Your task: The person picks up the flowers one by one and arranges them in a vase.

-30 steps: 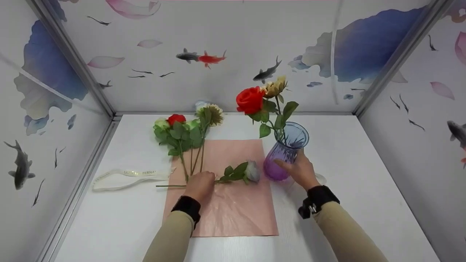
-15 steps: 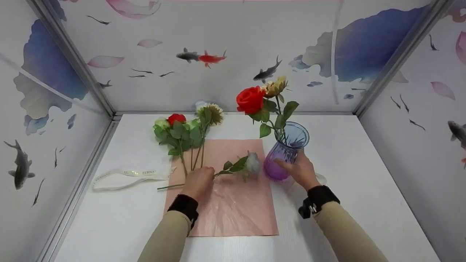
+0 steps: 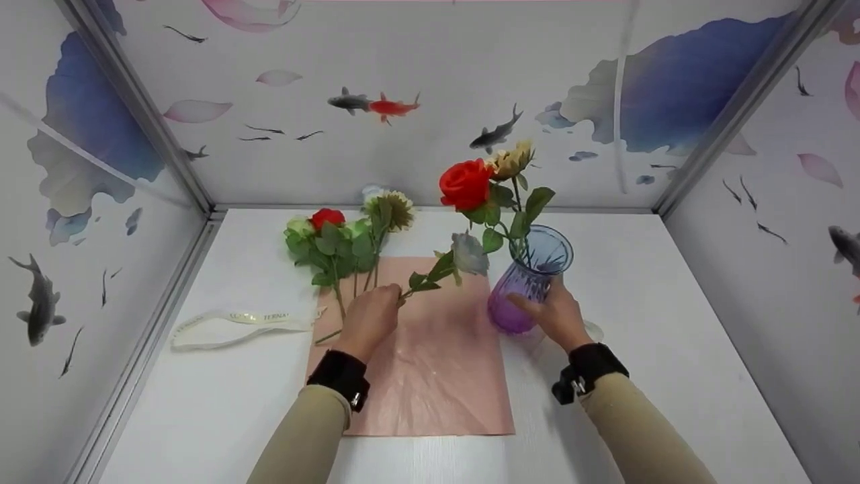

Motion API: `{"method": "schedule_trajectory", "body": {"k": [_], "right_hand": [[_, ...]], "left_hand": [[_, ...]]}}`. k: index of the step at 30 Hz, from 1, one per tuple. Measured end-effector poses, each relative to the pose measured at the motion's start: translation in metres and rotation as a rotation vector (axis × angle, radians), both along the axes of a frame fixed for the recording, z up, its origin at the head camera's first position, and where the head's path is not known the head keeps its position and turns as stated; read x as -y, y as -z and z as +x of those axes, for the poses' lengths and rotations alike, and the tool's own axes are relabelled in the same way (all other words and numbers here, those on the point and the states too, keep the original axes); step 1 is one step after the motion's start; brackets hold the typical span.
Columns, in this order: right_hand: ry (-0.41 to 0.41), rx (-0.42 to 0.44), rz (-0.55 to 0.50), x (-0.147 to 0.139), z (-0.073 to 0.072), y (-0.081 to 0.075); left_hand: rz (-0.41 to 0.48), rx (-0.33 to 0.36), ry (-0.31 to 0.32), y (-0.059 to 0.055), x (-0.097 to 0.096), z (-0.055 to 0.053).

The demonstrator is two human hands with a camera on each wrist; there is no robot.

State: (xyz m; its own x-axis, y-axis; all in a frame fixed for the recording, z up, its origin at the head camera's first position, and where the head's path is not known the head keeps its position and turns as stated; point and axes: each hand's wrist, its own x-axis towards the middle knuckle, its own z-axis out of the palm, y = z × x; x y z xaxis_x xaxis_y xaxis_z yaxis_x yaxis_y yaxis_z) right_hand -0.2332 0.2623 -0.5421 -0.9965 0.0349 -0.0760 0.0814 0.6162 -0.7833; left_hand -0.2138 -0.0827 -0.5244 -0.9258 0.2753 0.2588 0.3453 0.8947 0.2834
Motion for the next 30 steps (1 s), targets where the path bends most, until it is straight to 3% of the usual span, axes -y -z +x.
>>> {"method": "schedule_trajectory", "body": {"k": [14,23,30], "right_hand": [[-0.003,0.019,-0.006,0.0,0.001,0.0],[0.002,0.011,-0.006,0.0,0.001,0.001],[0.007,0.01,-0.007,0.0,0.001,0.0]], "left_hand": [[0.322,-0.147,-0.032,-0.031,-0.009,-0.002],[0.332,-0.21,-0.12,-0.028,0.004,-0.002],[0.472,-0.16,-0.197,-0.027,0.013,-0.001]]}}
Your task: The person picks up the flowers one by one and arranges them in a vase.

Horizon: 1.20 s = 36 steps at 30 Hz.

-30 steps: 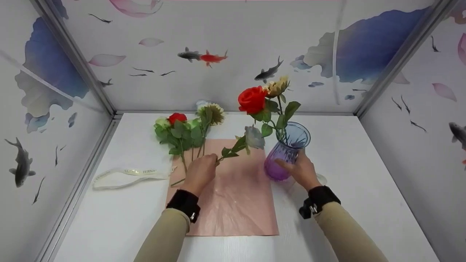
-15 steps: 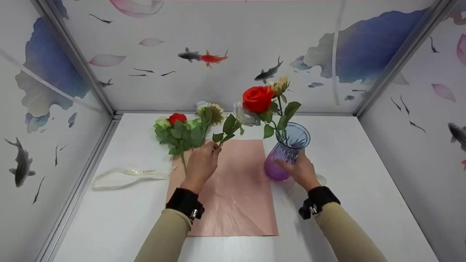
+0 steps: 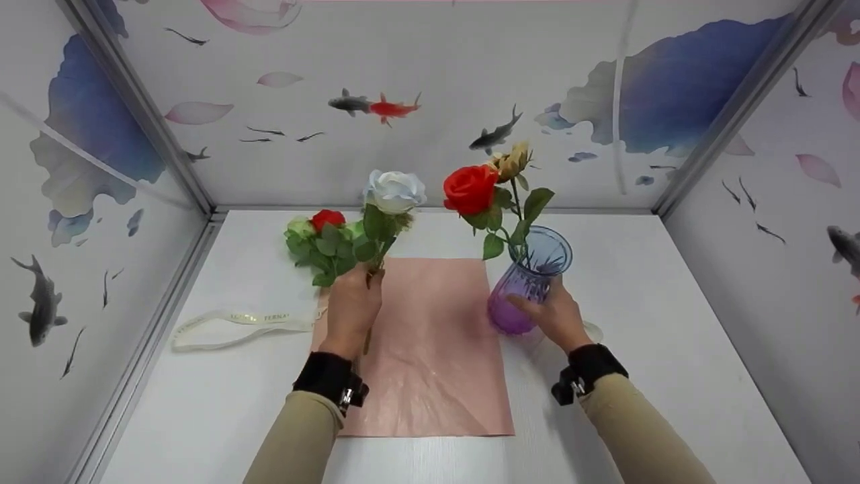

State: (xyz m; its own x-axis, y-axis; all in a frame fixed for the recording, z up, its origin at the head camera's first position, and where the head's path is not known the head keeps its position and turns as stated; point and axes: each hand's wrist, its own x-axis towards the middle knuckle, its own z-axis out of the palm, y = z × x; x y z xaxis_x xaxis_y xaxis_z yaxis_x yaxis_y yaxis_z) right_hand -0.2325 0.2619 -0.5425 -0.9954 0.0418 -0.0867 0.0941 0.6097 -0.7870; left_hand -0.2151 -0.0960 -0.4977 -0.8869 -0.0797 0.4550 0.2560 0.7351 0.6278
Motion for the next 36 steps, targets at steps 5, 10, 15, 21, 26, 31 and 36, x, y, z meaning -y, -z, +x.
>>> {"method": "schedule_trajectory", "body": {"k": [5,10,15,21,26,31,36], "right_hand": [[-0.001,0.018,-0.012,-0.001,0.0,0.0],[-0.001,0.011,-0.004,-0.001,0.0,-0.001],[-0.005,0.008,0.02,-0.001,0.001,-0.002],[-0.004,0.023,0.012,0.0,0.0,-0.001],[-0.001,0.023,-0.002,-0.001,-0.001,-0.001],[-0.001,0.023,0.001,-0.001,0.0,-0.002],[-0.006,0.01,0.005,0.0,0.0,-0.001]], "left_hand": [[0.073,0.014,-0.017,-0.006,0.0,0.002],[0.162,-0.014,0.014,-0.016,-0.004,0.007],[0.297,-0.061,0.084,-0.028,-0.012,0.013],[0.499,-0.057,0.2,-0.045,-0.023,0.02],[0.637,0.018,0.257,-0.059,-0.031,0.027],[0.779,0.037,0.348,-0.07,-0.038,0.032],[0.868,0.041,0.434,-0.077,-0.044,0.036]]}}
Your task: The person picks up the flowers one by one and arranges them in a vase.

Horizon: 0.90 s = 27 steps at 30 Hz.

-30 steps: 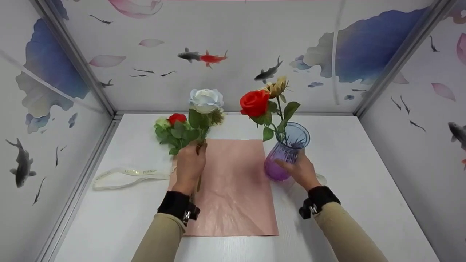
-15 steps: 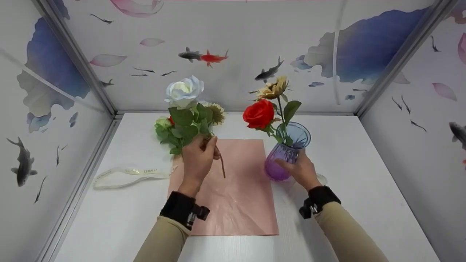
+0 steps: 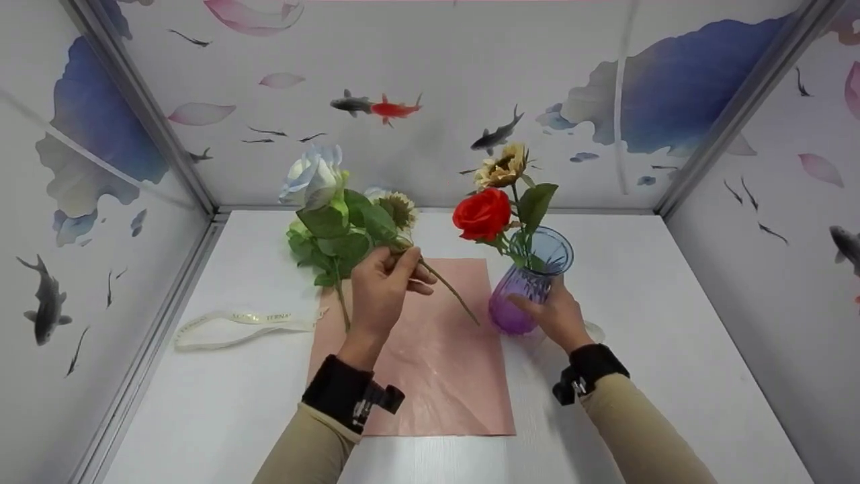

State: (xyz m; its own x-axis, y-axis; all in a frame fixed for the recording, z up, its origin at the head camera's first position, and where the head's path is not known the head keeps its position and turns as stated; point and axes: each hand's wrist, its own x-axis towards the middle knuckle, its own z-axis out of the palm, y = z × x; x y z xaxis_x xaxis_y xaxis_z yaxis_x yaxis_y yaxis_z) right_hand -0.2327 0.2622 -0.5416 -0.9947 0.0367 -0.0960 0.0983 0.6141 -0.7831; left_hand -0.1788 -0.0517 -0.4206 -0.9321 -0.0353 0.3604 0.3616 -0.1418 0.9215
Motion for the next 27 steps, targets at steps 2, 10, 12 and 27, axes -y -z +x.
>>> {"method": "schedule_trajectory", "body": {"k": [2,10,12,27], "right_hand": [[-0.003,-0.01,0.009,0.0,0.0,0.001],[-0.004,0.003,-0.007,0.0,-0.001,0.002],[-0.002,0.005,-0.013,0.0,-0.002,0.001],[0.002,-0.007,-0.007,0.0,-0.002,0.002]], "left_hand": [[0.018,0.002,0.024,-0.002,-0.002,0.002],[0.084,-0.011,0.083,-0.01,-0.012,0.006],[0.098,-0.015,0.081,-0.013,-0.016,0.007],[0.202,0.001,0.084,-0.026,-0.036,0.005]]}}
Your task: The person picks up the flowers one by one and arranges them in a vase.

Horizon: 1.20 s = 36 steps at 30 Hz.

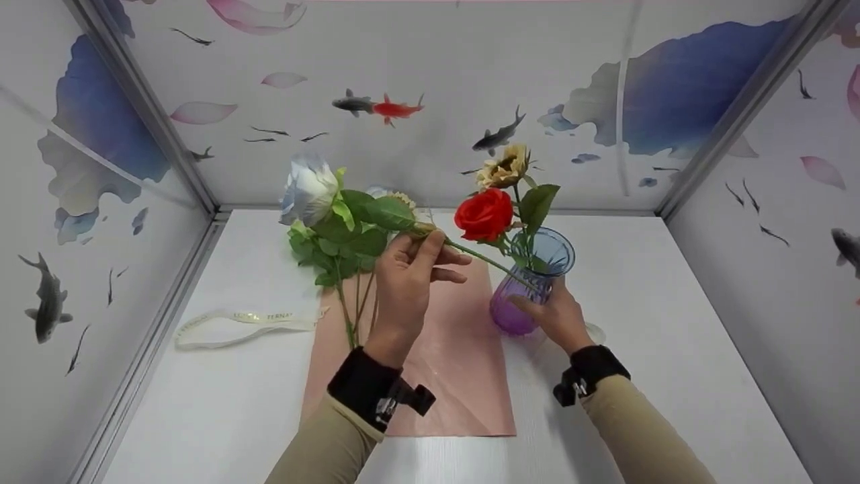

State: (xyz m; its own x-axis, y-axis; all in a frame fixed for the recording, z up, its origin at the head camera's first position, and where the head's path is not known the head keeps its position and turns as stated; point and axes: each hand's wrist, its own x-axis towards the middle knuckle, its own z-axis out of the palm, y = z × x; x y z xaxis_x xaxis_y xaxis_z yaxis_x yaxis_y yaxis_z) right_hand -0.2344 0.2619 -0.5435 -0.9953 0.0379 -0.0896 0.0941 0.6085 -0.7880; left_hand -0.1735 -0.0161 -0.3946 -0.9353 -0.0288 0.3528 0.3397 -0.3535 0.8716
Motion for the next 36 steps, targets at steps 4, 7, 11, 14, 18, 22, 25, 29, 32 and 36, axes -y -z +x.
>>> {"method": "schedule_trajectory", "body": {"k": [4,7,11,14,18,22,25,29,32,36], "right_hand": [[-0.002,0.016,0.002,0.0,0.001,-0.001],[-0.005,0.021,0.004,0.0,0.002,-0.001],[0.001,0.032,-0.002,0.001,0.002,-0.001],[0.005,0.035,-0.002,0.001,0.002,-0.001],[0.007,0.032,-0.008,0.001,0.002,-0.001],[0.008,0.036,-0.019,0.001,0.002,-0.001],[0.008,0.042,-0.024,0.002,0.002,-0.002],[0.012,0.048,-0.028,0.002,0.001,-0.003],[0.01,0.045,-0.028,0.002,0.001,-0.003],[0.008,0.026,-0.009,0.001,0.002,-0.002]], "left_hand": [[0.005,0.003,-0.01,0.001,-0.005,-0.003],[0.012,0.016,-0.019,0.0,-0.008,-0.006],[0.017,0.033,-0.028,0.0,-0.012,-0.009],[0.017,0.045,-0.033,0.001,-0.014,-0.012],[-0.005,0.049,-0.04,0.003,-0.017,-0.016],[-0.036,0.038,-0.062,0.006,-0.019,-0.021],[-0.05,0.036,-0.086,0.008,-0.021,-0.025],[-0.071,0.033,-0.106,0.01,-0.022,-0.029],[-0.088,0.03,-0.114,0.01,-0.024,-0.031],[-0.12,0.03,-0.124,0.011,-0.027,-0.033]]}}
